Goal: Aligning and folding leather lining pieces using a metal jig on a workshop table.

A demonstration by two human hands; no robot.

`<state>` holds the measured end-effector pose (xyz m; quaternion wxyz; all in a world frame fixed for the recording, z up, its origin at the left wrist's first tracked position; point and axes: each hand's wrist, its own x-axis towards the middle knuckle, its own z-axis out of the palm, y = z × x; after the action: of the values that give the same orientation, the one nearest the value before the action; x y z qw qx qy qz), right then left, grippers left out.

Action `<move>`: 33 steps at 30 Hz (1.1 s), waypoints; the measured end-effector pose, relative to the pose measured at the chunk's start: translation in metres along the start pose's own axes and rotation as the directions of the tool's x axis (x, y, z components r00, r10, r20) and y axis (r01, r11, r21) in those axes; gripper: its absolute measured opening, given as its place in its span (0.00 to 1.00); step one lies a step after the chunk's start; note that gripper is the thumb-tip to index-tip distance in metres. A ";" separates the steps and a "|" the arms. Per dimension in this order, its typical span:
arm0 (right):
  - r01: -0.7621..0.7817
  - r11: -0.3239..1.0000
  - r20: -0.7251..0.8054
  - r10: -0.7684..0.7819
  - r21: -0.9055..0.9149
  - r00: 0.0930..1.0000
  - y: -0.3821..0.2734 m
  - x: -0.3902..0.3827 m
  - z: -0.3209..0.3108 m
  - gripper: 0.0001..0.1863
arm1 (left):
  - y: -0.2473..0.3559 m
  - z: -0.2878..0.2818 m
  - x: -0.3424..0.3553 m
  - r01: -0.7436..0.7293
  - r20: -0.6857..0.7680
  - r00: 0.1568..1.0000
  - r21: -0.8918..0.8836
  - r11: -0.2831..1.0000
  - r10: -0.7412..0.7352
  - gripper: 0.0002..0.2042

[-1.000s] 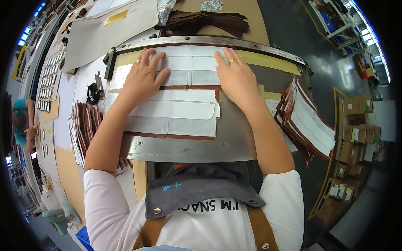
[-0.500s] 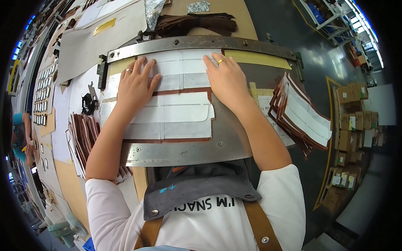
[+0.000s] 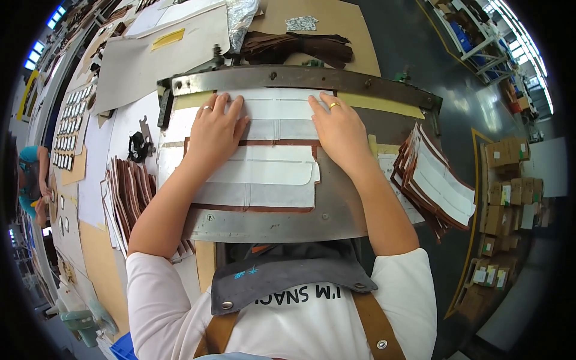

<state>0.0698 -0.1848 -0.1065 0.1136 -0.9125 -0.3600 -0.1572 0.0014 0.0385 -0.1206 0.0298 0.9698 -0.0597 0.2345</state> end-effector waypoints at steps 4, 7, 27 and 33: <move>-0.117 0.944 -0.018 0.128 0.308 0.992 0.017 0.007 -0.001 0.11 | 0.000 0.002 0.002 0.025 -0.010 1.000 -0.026 0.999 -0.025 0.14; -0.081 0.938 -0.117 0.128 0.338 0.985 0.024 0.025 0.010 0.10 | -0.001 0.008 0.003 0.022 -0.019 1.000 -0.008 1.000 -0.023 0.13; 0.234 0.951 0.061 -0.251 0.203 0.966 -0.044 0.085 0.030 0.09 | -0.021 0.015 0.005 0.141 0.049 0.989 -0.027 0.990 -0.139 0.20; -0.027 0.974 0.166 -0.011 0.226 0.986 -0.011 0.072 0.018 0.13 | -0.012 0.006 0.007 0.157 0.126 0.979 0.020 0.987 -0.158 0.20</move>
<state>0.1152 -0.1267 -0.0952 0.1875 -0.9050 -0.3800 -0.0380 0.0117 0.0490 -0.1228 0.0397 0.9846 0.0164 0.1693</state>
